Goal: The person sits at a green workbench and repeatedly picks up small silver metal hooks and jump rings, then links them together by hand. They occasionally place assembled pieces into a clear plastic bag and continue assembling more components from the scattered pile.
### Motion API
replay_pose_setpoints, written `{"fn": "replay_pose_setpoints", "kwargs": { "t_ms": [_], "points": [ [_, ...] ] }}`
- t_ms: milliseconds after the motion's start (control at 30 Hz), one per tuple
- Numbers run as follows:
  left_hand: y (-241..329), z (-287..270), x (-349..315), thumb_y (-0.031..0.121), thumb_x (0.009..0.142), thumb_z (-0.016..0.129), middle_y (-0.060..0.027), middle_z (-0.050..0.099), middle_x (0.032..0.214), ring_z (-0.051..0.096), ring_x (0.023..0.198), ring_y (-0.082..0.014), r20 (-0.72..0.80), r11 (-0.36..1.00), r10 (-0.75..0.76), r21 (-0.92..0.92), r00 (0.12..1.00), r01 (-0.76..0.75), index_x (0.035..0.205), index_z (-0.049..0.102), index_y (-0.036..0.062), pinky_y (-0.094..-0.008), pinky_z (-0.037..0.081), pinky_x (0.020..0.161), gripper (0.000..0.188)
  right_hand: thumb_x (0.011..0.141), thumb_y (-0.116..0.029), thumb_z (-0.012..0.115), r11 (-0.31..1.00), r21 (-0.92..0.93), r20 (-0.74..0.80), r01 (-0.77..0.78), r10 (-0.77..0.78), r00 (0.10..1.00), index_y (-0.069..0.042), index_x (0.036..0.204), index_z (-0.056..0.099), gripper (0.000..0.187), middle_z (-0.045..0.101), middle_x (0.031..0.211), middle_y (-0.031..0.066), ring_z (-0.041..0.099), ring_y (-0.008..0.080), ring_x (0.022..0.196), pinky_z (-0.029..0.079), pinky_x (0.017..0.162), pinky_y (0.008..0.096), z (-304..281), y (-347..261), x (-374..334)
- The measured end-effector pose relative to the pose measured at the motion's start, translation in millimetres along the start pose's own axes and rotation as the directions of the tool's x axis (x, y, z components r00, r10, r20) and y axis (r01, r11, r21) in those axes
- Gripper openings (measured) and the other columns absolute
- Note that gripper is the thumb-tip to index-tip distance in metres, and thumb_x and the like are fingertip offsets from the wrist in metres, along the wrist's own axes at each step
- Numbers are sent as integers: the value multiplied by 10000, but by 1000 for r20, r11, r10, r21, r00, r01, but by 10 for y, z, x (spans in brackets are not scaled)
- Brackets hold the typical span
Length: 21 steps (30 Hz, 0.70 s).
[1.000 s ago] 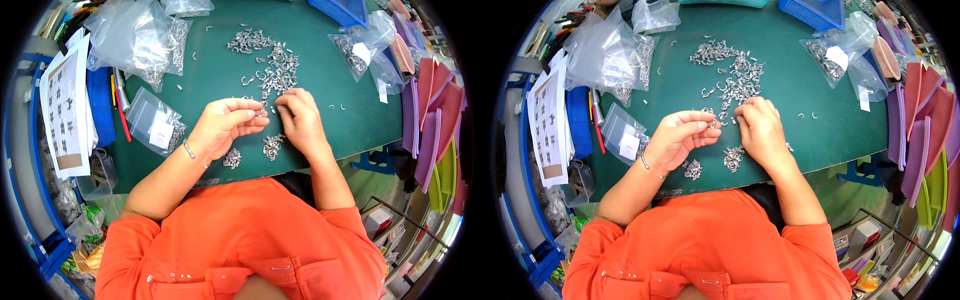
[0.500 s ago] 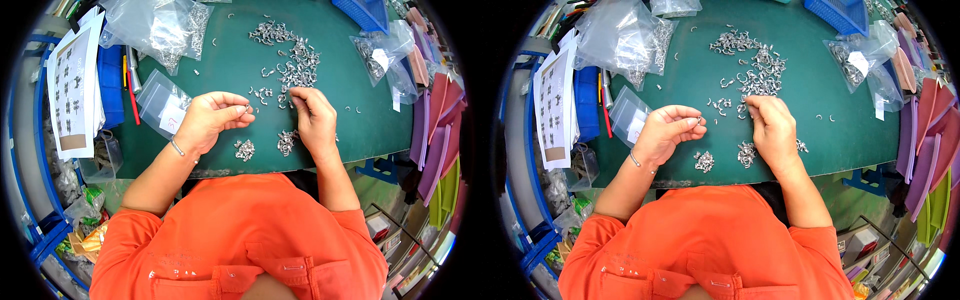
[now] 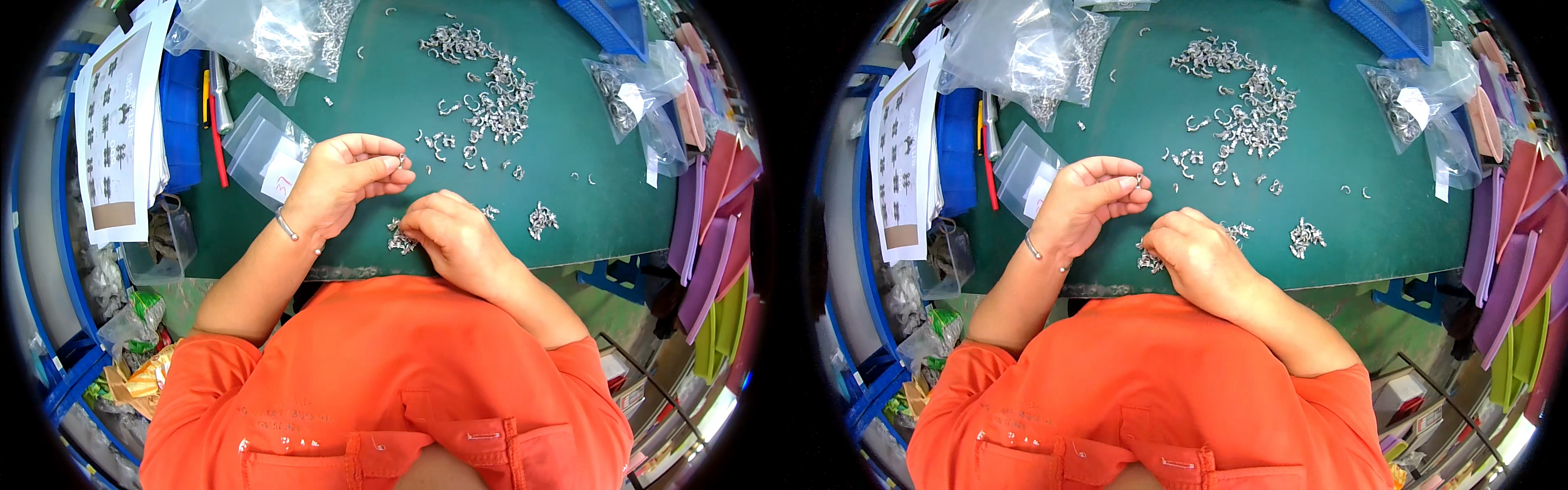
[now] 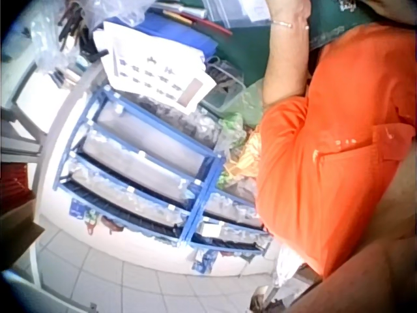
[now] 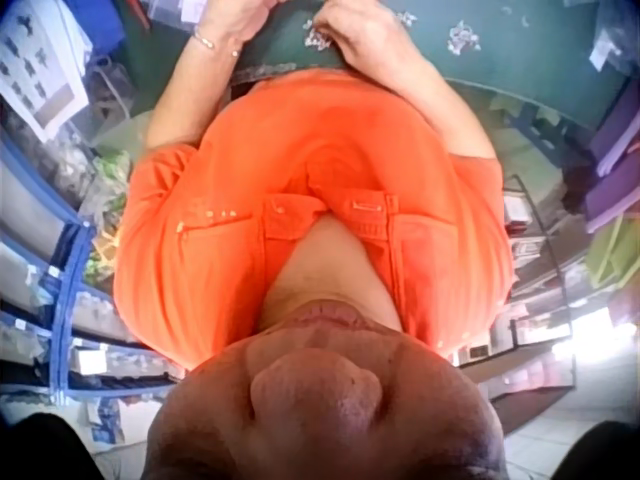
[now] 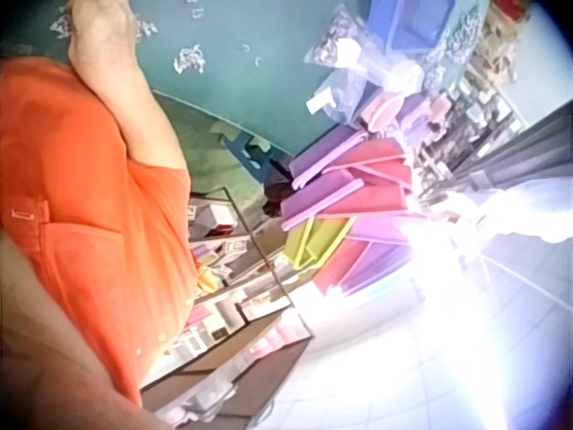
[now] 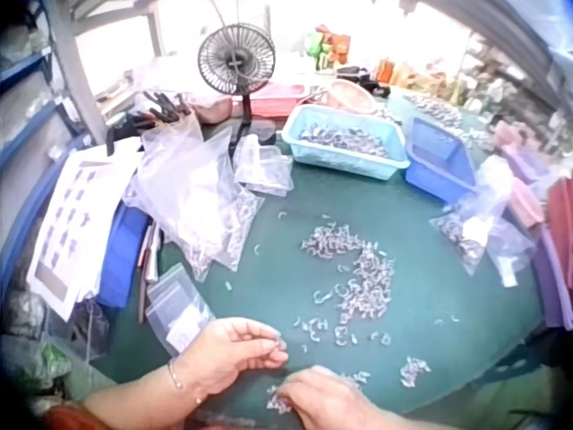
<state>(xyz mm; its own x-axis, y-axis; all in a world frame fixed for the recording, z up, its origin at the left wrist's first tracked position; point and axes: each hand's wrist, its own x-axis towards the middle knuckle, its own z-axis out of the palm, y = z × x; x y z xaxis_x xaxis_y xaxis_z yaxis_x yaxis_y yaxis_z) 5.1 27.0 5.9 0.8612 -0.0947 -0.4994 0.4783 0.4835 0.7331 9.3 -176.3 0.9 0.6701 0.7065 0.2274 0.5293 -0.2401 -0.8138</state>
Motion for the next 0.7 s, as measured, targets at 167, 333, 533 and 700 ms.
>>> {"fn": "replay_pose_setpoints", "kwargs": {
  "t_ms": [167, 333, 533, 700],
  "points": [
    [-30, -48, -2, 33, 903, 648, -155, 692, 1002, 702, 885, -215, 31, 1000, -10, 12, 999, 9, 1083, 623, -33, -328, 587, 803, 194, 808, 81, 638, 993, -16, -154, -115, 111, 982, -4, 919, 641, 140, 635, 892, 130, 635, 313, 801, 519, 684, 373, -232, -10, 134],
    [-74, 80, 1, 31, 906, 643, -157, 692, 996, 701, 893, -210, 149, 1000, -18, 26, 989, 15, 1116, 577, -28, -314, 581, 794, 227, 810, 36, 682, 992, 67, -222, -111, 123, 967, -16, 928, 665, 129, 641, 868, 118, 637, 277, 782, 521, 663, 333, -314, -84, 344],
    [-4, 105, -43, 46, 904, 648, -178, 684, 1040, 697, 910, -233, 7, 998, 37, -60, 999, -37, 1145, 553, -31, -317, 574, 796, 270, 823, 1, 690, 986, 57, -76, -156, 160, 984, -20, 893, 665, 77, 628, 799, 107, 652, 228, 762, 525, 668, 312, -442, 85, 589],
    [53, 9, -19, 18, 907, 623, -178, 681, 1053, 691, 916, -221, -8, 979, 70, -192, 998, -70, 1106, 587, -9, -334, 573, 815, 204, 883, -7, 637, 767, 379, 208, -518, 475, 855, 40, 991, 658, 119, 681, 833, 55, 640, 105, 702, 548, 638, 260, -871, 254, 1207]
  ]
}}
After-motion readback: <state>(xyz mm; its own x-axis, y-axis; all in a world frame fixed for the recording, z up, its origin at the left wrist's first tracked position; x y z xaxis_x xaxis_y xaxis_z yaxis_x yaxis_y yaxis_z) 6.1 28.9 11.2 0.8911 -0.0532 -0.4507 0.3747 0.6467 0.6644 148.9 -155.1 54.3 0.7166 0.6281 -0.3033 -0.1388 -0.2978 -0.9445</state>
